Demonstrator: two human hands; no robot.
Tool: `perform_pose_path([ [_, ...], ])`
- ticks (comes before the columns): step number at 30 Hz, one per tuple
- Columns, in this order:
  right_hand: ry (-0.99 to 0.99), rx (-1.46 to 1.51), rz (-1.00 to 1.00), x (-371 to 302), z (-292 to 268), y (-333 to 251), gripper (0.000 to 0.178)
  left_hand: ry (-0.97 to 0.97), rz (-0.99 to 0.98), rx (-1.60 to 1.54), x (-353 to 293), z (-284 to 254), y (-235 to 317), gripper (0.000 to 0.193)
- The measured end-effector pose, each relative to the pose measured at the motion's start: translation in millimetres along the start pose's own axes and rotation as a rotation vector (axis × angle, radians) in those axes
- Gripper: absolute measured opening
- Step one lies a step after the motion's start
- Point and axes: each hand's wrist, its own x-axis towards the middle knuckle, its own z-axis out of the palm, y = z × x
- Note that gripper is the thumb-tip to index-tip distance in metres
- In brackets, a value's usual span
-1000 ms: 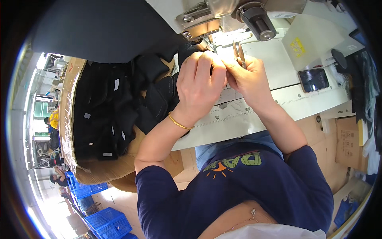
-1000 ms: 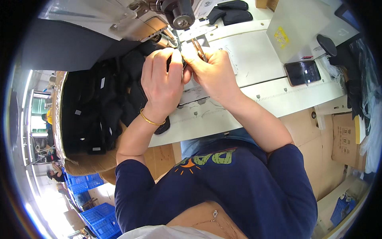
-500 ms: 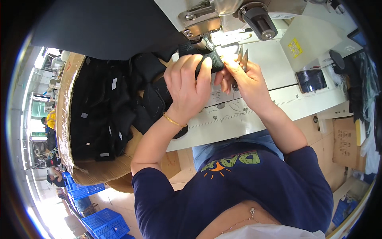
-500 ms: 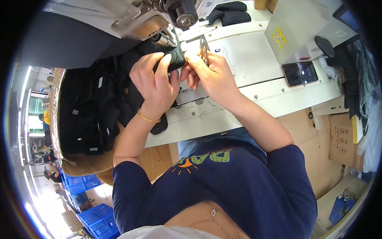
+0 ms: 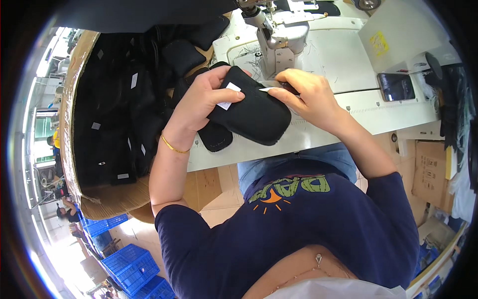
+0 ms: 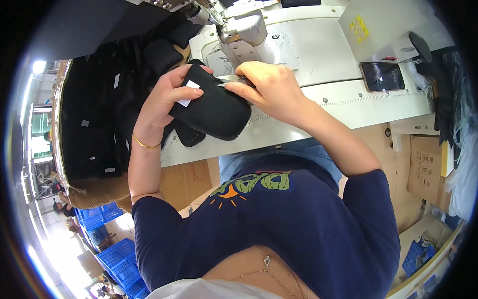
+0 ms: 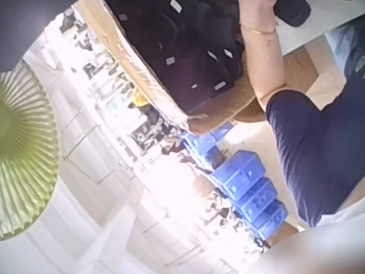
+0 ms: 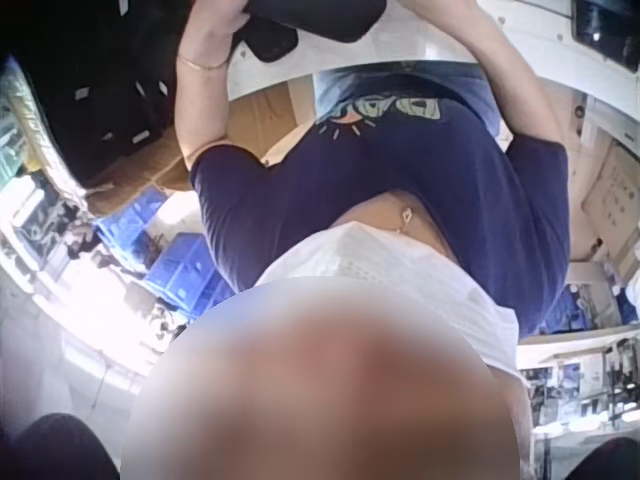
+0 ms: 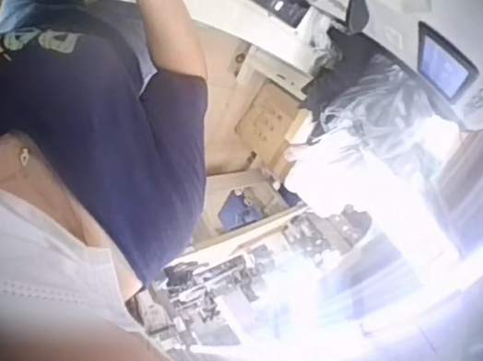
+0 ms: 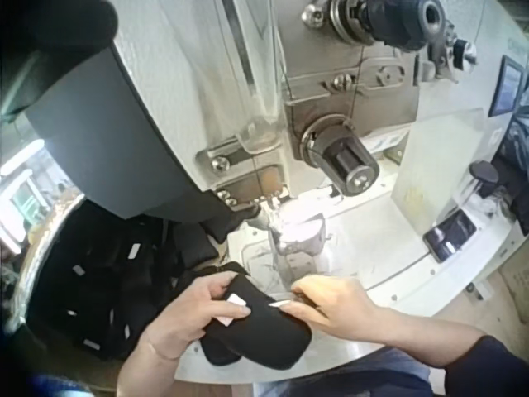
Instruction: Stitching and trimming shoe components using an industrial sewing machine.
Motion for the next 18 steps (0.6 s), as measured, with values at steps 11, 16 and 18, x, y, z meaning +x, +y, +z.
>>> perform_pose_path([
  [11,0.001,0.012,-0.331,-10.5,-28.1,-14.0,0.036,0.037,0.070,0.009,4.2,13.2,-14.9,0.031],
  [16,0.071,0.147,-0.052,-37.9,-2.8,-6.4,0.028,-0.036,-0.062,-0.477,10.2,12.4,-18.8,0.042],
  [18,0.081,0.315,0.231,-35.2,-4.7,-14.9,0.022,0.005,0.044,0.023,9.2,9.5,-22.4,0.032],
])
